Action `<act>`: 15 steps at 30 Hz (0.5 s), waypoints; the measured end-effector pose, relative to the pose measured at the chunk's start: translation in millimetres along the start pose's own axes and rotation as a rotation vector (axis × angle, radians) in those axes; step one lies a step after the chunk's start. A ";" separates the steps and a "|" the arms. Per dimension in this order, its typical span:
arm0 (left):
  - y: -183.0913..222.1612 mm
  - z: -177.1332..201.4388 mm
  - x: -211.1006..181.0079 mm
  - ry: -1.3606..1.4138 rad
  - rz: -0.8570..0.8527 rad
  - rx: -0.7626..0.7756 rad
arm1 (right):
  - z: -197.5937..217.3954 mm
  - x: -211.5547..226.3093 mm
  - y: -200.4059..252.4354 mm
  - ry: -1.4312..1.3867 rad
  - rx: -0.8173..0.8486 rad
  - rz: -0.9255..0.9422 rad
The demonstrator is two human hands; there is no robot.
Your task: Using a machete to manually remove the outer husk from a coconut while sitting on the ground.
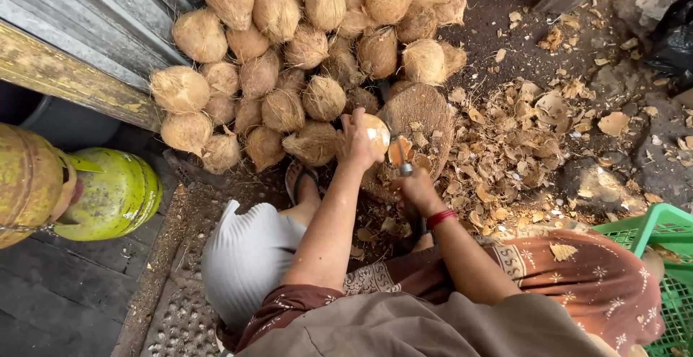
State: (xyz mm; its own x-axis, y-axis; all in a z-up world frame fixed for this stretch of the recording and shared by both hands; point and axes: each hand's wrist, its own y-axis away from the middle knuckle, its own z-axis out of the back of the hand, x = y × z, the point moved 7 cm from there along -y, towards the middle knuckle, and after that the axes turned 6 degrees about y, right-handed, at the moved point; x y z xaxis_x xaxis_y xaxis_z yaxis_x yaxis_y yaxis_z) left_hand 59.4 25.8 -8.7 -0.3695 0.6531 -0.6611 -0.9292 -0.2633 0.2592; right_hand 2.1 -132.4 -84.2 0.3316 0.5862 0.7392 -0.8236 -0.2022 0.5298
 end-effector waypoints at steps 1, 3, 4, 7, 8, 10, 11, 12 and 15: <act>0.9 -0.7 2.7 0.001 -0.009 0.015 | 6.1 0.5 7.0 -0.056 -0.012 -0.022; -9.0 -1.4 -2.9 0.002 -0.025 0.023 | 17.6 13.5 10.6 -0.113 -0.028 -0.035; -8.3 -7.7 -3.1 0.008 0.003 0.033 | 17.8 21.3 17.6 -0.071 -0.020 0.018; 14.5 0.7 -20.9 -0.046 0.051 0.051 | 1.9 13.3 18.3 0.014 -0.029 0.075; 22.0 12.0 -31.4 -0.107 0.064 0.047 | -3.8 10.6 10.9 0.056 -0.052 0.092; 7.6 9.6 -12.0 -0.074 0.037 0.025 | -2.7 -17.8 -8.6 -0.120 -0.049 -0.008; 1.0 5.8 -2.5 -0.042 0.013 0.016 | -3.7 -38.8 -16.7 -0.299 -0.044 -0.121; 0.9 4.2 -2.8 -0.043 0.013 0.017 | 2.7 -30.9 -9.0 -0.300 -0.044 -0.122; 0.1 1.9 -9.3 -0.050 -0.018 0.013 | 13.9 0.7 8.8 -0.066 -0.010 -0.057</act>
State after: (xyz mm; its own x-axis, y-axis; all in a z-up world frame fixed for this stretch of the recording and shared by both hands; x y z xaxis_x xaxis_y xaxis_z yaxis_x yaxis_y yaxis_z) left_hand 62.7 21.0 -1.2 -0.3518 0.6924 -0.6300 -0.9357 -0.2421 0.2565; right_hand 1.5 -144.7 -73.2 0.4079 0.5433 0.7338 -0.8069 -0.1616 0.5682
